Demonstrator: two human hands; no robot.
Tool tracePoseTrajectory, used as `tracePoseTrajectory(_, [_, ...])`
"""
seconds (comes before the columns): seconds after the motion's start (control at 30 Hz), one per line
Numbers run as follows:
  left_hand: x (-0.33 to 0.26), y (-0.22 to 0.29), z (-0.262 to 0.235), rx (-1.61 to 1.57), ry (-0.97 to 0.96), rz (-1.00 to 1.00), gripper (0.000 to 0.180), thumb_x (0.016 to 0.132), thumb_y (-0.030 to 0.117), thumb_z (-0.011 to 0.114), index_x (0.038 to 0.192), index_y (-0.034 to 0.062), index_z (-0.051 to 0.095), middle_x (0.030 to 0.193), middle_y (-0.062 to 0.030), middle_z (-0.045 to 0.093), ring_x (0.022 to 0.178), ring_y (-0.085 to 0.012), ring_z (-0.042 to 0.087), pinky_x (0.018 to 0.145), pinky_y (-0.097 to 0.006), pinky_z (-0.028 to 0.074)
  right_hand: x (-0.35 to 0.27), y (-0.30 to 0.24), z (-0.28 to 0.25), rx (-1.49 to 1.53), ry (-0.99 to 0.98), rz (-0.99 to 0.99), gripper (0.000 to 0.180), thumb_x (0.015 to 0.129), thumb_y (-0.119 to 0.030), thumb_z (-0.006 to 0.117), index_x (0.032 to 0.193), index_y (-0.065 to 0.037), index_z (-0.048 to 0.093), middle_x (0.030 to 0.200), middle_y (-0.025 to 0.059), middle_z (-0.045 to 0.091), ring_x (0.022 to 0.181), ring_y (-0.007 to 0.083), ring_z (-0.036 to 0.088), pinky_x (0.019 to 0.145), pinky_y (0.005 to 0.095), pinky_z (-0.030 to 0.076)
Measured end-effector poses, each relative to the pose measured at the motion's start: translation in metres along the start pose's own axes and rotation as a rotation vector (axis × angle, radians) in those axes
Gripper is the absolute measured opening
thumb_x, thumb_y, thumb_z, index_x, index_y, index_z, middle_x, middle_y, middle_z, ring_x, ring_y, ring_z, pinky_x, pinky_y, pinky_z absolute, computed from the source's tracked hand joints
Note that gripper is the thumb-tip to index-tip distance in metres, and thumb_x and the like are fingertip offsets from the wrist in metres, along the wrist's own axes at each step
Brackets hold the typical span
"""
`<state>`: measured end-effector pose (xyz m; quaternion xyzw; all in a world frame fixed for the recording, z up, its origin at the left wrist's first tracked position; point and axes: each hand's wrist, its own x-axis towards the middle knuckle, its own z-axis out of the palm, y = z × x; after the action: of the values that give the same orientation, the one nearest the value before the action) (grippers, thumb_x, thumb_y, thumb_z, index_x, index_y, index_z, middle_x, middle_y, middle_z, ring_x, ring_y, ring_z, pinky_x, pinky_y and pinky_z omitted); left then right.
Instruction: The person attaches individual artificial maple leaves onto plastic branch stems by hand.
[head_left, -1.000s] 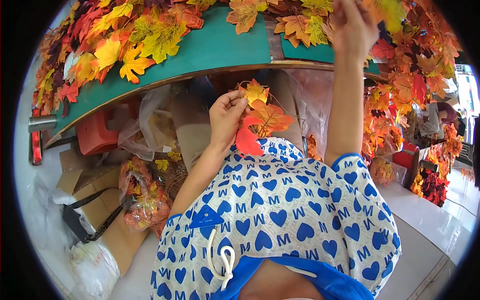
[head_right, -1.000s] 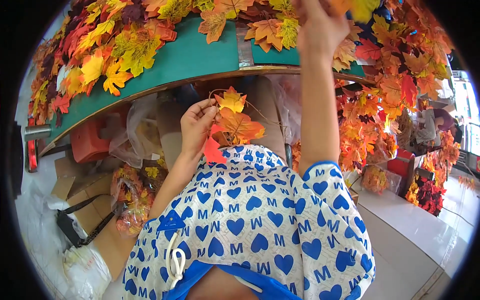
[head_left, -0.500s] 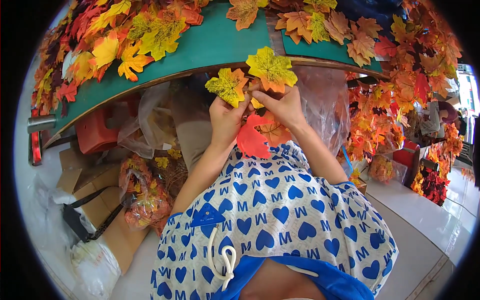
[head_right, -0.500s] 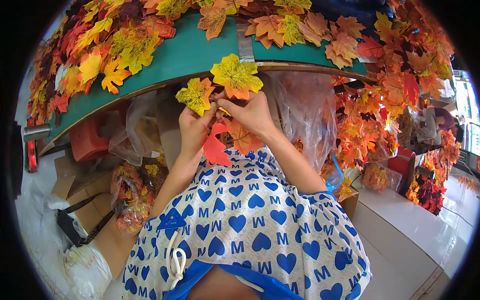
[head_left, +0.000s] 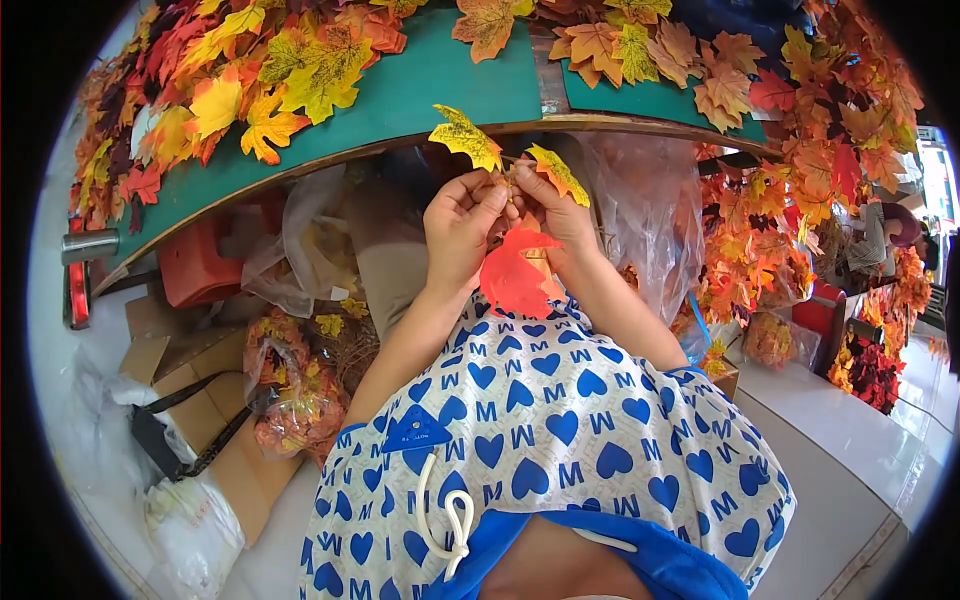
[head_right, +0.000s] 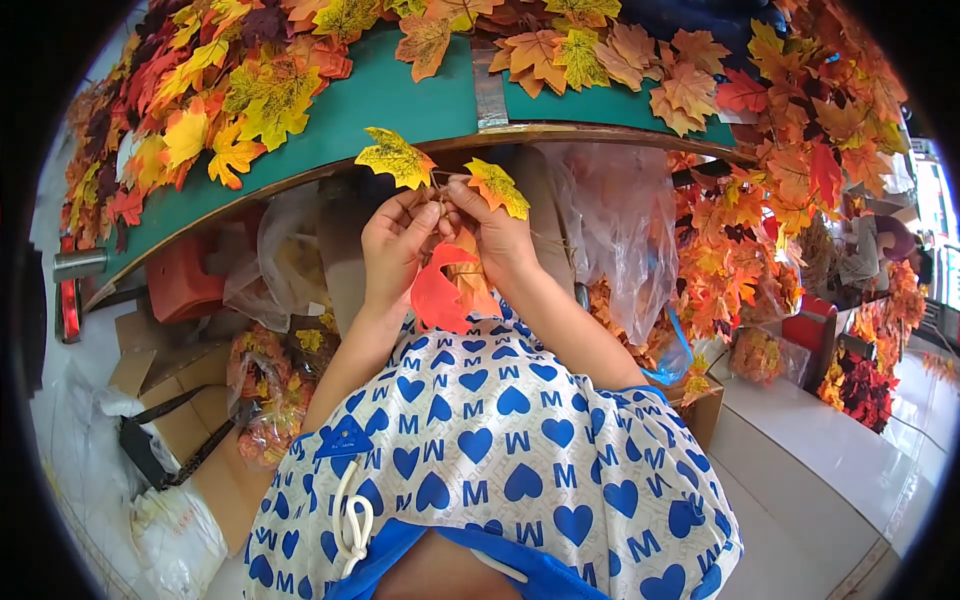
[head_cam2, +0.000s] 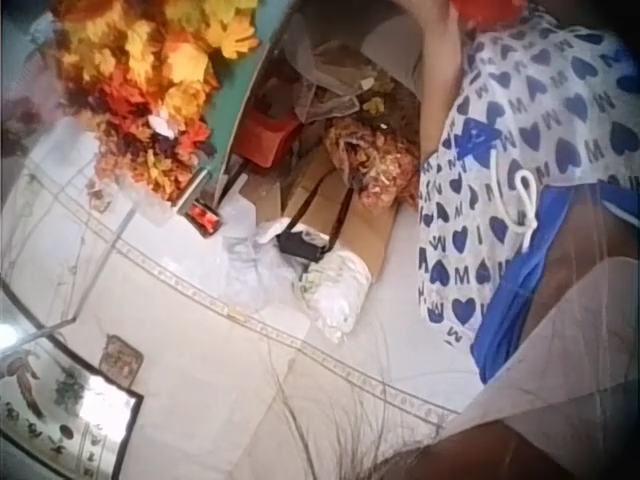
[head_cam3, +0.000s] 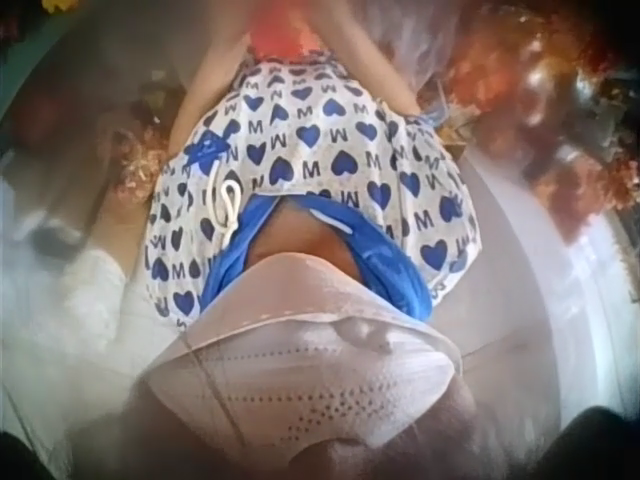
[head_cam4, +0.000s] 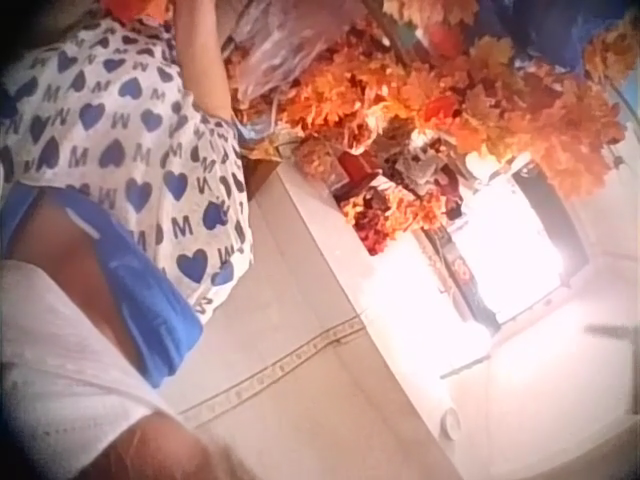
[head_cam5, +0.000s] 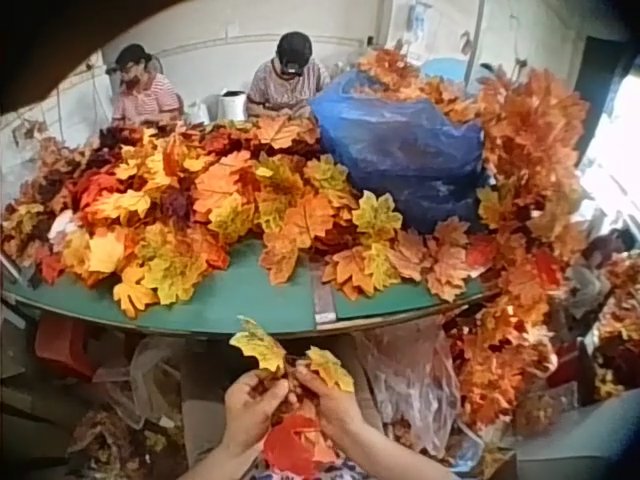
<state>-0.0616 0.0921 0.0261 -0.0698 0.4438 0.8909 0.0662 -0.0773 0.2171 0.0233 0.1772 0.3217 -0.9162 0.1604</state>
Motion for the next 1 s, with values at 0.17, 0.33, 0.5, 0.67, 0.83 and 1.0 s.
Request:
tracePoseTrajectory(0.17, [0.000, 0.001, 0.002, -0.004, 0.005, -0.018, 0.019, 0.086, 0.002, 0.060, 0.103, -0.0048, 0.054, 0.085, -0.0098, 0.063, 0.070, -0.0125, 0.060, 0.064, -0.023, 0.051, 0.000, -0.001, 0.002, 0.005, 0.065, 0.001, 0.018, 0.084, -0.012, 0.066, 0.099, -0.004, 0.059, 0.076, 0.0040, 0.060, 0.061, 0.0118, 0.054, 0.056, 0.0234, 0.046])
tracePoseTrajectory(0.33, [0.000, 0.001, 0.001, -0.013, 0.008, -0.025, 0.019, 0.086, 0.002, 0.060, 0.103, -0.0050, 0.054, 0.086, -0.0102, 0.063, 0.069, -0.0126, 0.060, 0.063, -0.022, 0.051, 0.001, 0.000, 0.001, -0.081, 0.088, -0.054, 0.018, 0.084, -0.013, 0.066, 0.099, -0.005, 0.059, 0.075, 0.0021, 0.059, 0.060, 0.0104, 0.054, 0.054, 0.0223, 0.045])
tracePoseTrajectory(0.5, [0.000, 0.002, 0.002, -0.008, 0.006, -0.033, 0.019, 0.086, 0.002, 0.060, 0.103, -0.0053, 0.054, 0.085, -0.0104, 0.063, 0.069, -0.0126, 0.060, 0.063, -0.022, 0.051, -0.002, -0.002, 0.007, -0.063, 0.093, -0.045, 0.018, 0.084, -0.013, 0.066, 0.099, -0.005, 0.059, 0.075, 0.0027, 0.059, 0.058, 0.0107, 0.053, 0.053, 0.0224, 0.045])
tracePoseTrajectory(0.67, [0.001, 0.000, 0.002, -0.020, 0.021, -0.035, 0.019, 0.086, 0.001, 0.060, 0.102, -0.0054, 0.054, 0.084, -0.0100, 0.063, 0.069, -0.0124, 0.060, 0.063, -0.022, 0.051, 0.000, 0.001, 0.004, -0.044, 0.105, -0.050, 0.019, 0.083, -0.012, 0.066, 0.098, -0.004, 0.058, 0.075, 0.0036, 0.059, 0.057, 0.0113, 0.054, 0.052, 0.0225, 0.045])
tracePoseTrajectory(0.83, [0.002, -0.002, -0.002, -0.020, 0.005, -0.034, 0.019, 0.086, 0.001, 0.060, 0.103, -0.0050, 0.054, 0.083, -0.0092, 0.063, 0.068, -0.0119, 0.060, 0.062, -0.021, 0.050, 0.005, 0.008, -0.003, 0.025, 0.005, -0.057, 0.018, 0.083, -0.011, 0.067, 0.097, -0.004, 0.058, 0.075, 0.0037, 0.060, 0.057, 0.0110, 0.054, 0.052, 0.0222, 0.045])
tracePoseTrajectory(1.0, [0.002, -0.001, -0.002, 0.001, -0.006, -0.051, 0.018, 0.085, 0.001, 0.060, 0.102, -0.0041, 0.055, 0.082, -0.0080, 0.063, 0.067, -0.0113, 0.061, 0.060, -0.021, 0.050, 0.001, 0.010, -0.002, 0.035, 0.070, -0.020, 0.014, 0.084, -0.012, 0.066, 0.094, -0.005, 0.060, 0.076, 0.0031, 0.060, 0.060, 0.0098, 0.054, 0.053, 0.0211, 0.045])
